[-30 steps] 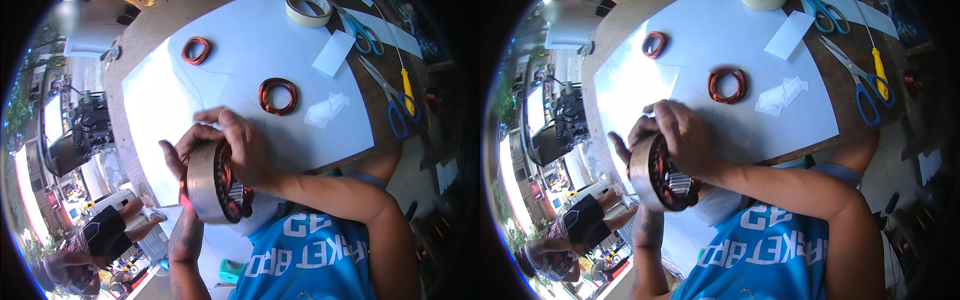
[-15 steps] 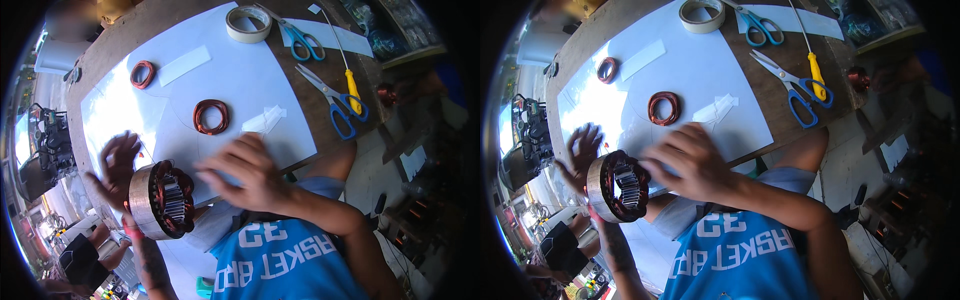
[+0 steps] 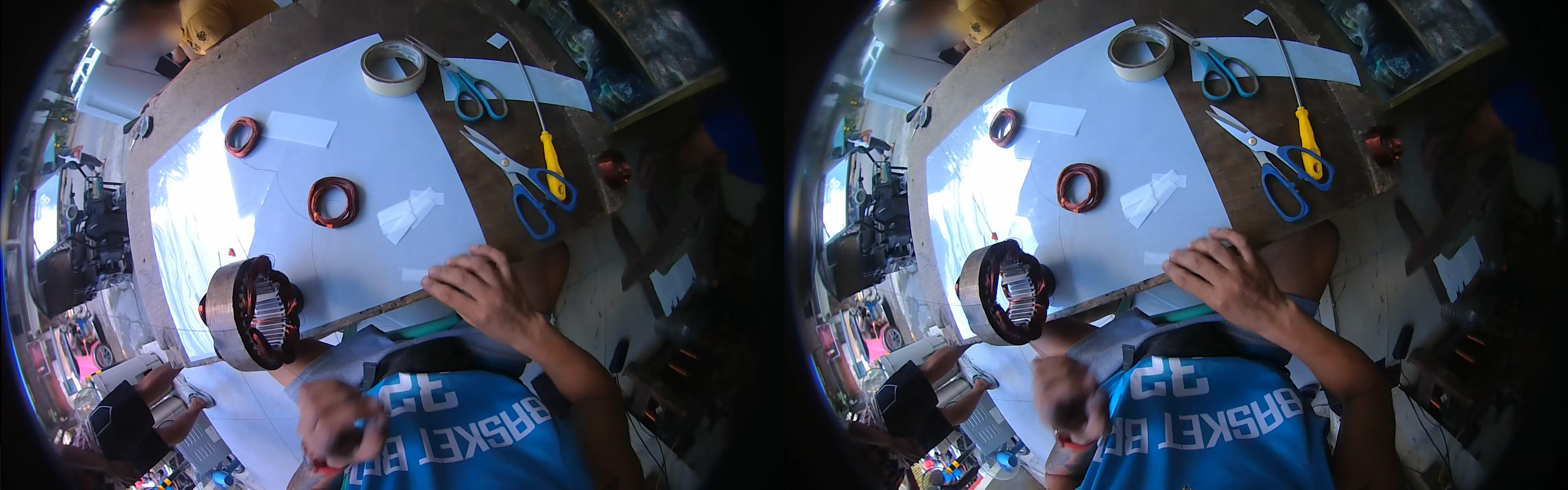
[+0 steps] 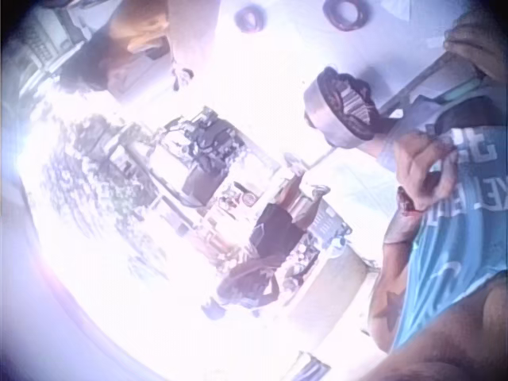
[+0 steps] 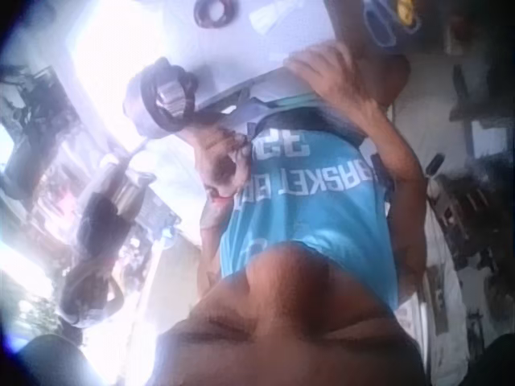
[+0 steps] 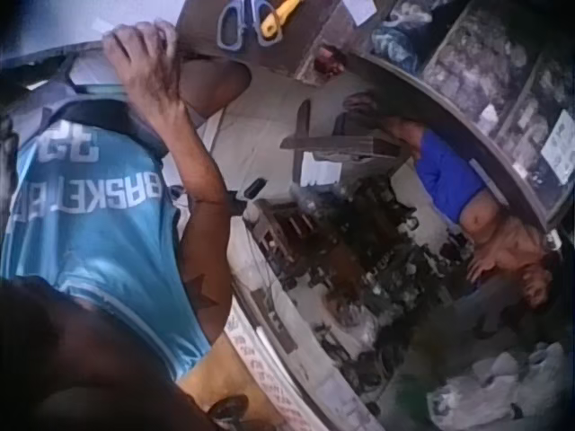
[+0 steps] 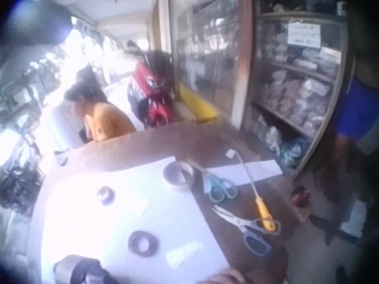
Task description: The person inserts copper wire coils into the slots of a motor stator and places white insulating paper between the coils. The work is done by hand at a table with additional coils, tape, and scissors nearby.
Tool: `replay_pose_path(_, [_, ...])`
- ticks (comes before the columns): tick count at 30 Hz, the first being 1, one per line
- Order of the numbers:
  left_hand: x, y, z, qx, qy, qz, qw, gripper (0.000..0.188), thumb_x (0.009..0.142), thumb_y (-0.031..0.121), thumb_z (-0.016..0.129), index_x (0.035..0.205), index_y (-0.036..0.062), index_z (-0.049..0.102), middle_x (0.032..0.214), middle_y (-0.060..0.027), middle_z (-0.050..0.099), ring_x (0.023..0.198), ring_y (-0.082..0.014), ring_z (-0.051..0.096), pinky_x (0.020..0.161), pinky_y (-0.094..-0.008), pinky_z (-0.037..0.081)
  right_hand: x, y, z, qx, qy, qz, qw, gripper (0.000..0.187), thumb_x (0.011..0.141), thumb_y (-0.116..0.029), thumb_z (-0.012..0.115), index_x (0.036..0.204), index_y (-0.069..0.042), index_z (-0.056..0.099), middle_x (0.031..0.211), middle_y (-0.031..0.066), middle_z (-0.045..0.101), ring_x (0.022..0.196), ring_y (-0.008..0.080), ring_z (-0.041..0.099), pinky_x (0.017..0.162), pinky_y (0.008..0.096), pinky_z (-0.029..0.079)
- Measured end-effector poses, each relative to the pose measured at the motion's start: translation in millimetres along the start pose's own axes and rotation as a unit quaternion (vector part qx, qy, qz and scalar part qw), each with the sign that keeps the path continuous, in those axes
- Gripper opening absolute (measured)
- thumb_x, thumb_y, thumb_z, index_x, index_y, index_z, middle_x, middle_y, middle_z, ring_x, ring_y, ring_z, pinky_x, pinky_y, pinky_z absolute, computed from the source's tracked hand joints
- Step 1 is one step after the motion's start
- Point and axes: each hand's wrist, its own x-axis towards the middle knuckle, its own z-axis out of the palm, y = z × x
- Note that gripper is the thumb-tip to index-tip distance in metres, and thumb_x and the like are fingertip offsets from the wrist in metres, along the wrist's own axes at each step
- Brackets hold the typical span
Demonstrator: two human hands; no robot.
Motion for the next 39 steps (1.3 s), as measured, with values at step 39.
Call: replay_pose_path(39, [-1.7,-20.7,30.3,-0.244,-0.099,-0.318,0.911,0.029,0.1,0.01,0.077,0.125,-0.0048,0.071,0.108,-0.0114,0.077,0.097,-0.0112,0.071,0.083,-0.0246,0.057,-2.6,-72.1,-6.1,0.375,0.145,0.117,0.908,0.036,0.086,-0.005,0.085,0.121,-0.008,0.076,0.102,0.0072,0.074,0.09,0.0245,0.072,0.077,0.0366,0.06])
